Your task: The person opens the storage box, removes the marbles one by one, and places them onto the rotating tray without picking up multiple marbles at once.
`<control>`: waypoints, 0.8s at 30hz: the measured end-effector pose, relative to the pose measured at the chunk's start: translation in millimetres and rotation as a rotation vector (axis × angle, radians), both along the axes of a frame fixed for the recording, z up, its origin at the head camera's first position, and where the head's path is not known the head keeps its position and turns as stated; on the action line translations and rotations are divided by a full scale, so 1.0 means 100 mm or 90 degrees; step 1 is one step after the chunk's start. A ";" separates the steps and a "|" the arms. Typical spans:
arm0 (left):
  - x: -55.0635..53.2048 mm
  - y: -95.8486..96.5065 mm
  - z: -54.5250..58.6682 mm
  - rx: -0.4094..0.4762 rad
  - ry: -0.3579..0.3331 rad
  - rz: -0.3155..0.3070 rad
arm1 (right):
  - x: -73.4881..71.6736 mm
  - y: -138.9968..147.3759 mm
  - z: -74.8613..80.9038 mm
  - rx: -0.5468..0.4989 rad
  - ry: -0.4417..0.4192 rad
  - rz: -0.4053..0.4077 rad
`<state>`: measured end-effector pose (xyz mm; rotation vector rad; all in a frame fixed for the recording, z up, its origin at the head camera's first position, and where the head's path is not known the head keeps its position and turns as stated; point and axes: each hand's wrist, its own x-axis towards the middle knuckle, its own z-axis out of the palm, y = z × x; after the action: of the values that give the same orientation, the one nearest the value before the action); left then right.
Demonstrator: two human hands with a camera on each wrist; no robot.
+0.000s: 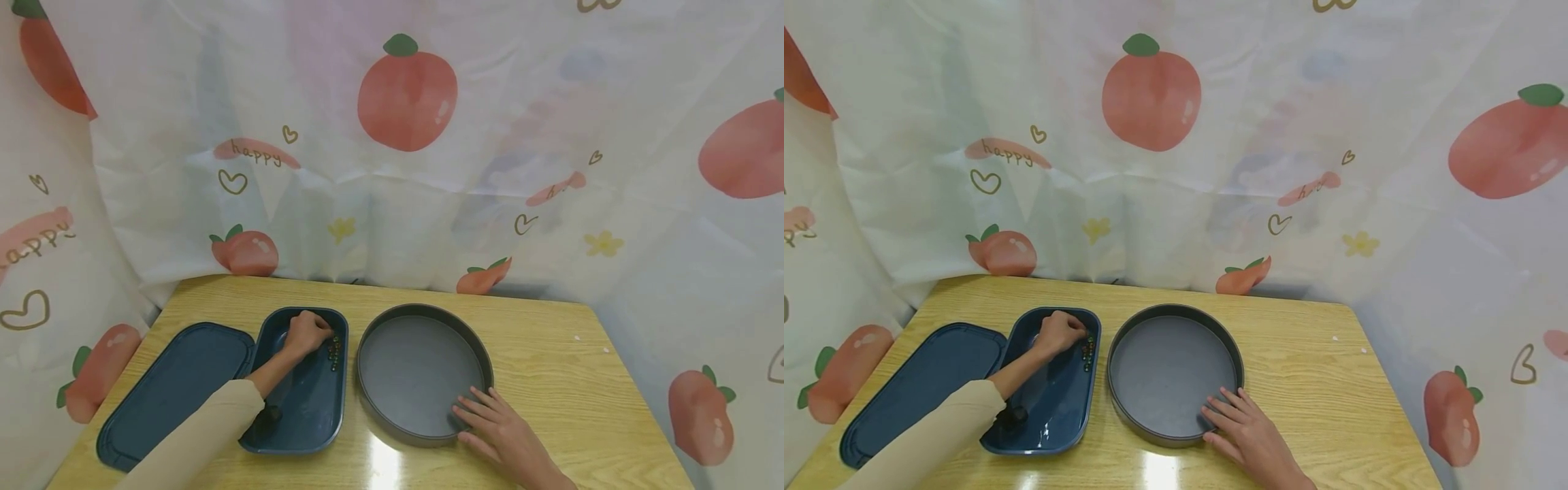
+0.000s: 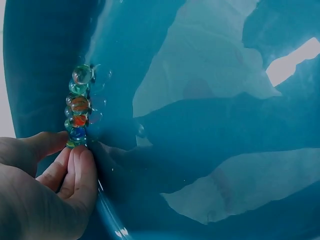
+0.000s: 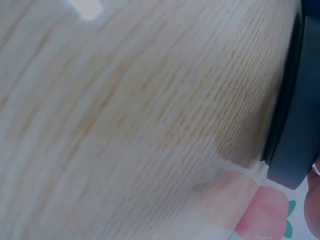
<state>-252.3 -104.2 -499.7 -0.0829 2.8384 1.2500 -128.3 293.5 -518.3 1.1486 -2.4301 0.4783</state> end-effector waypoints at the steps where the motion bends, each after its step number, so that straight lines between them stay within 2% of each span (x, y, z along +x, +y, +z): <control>1: 0.00 0.00 0.00 0.003 0.003 0.003 | 0.00 0.00 0.00 0.000 -0.001 0.000; 6: 0.00 -0.01 0.06 0.017 0.032 0.011 | 0.02 -0.01 0.01 0.001 -0.016 -0.005; 14: 0.07 -0.03 0.26 0.062 0.041 0.020 | 0.01 -0.01 -0.01 0.010 -0.019 -0.013; 20: 0.12 0.05 0.44 0.107 0.091 -0.006 | 0.00 0.01 -0.03 0.024 -0.026 -0.021; 24: 0.16 0.18 0.59 0.144 0.109 -0.030 | 0.00 0.01 -0.04 0.023 -0.024 -0.019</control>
<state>-235.8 -85.9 -440.7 0.1016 2.7918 1.6294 -128.6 294.0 -522.6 1.1268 -2.4935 0.4527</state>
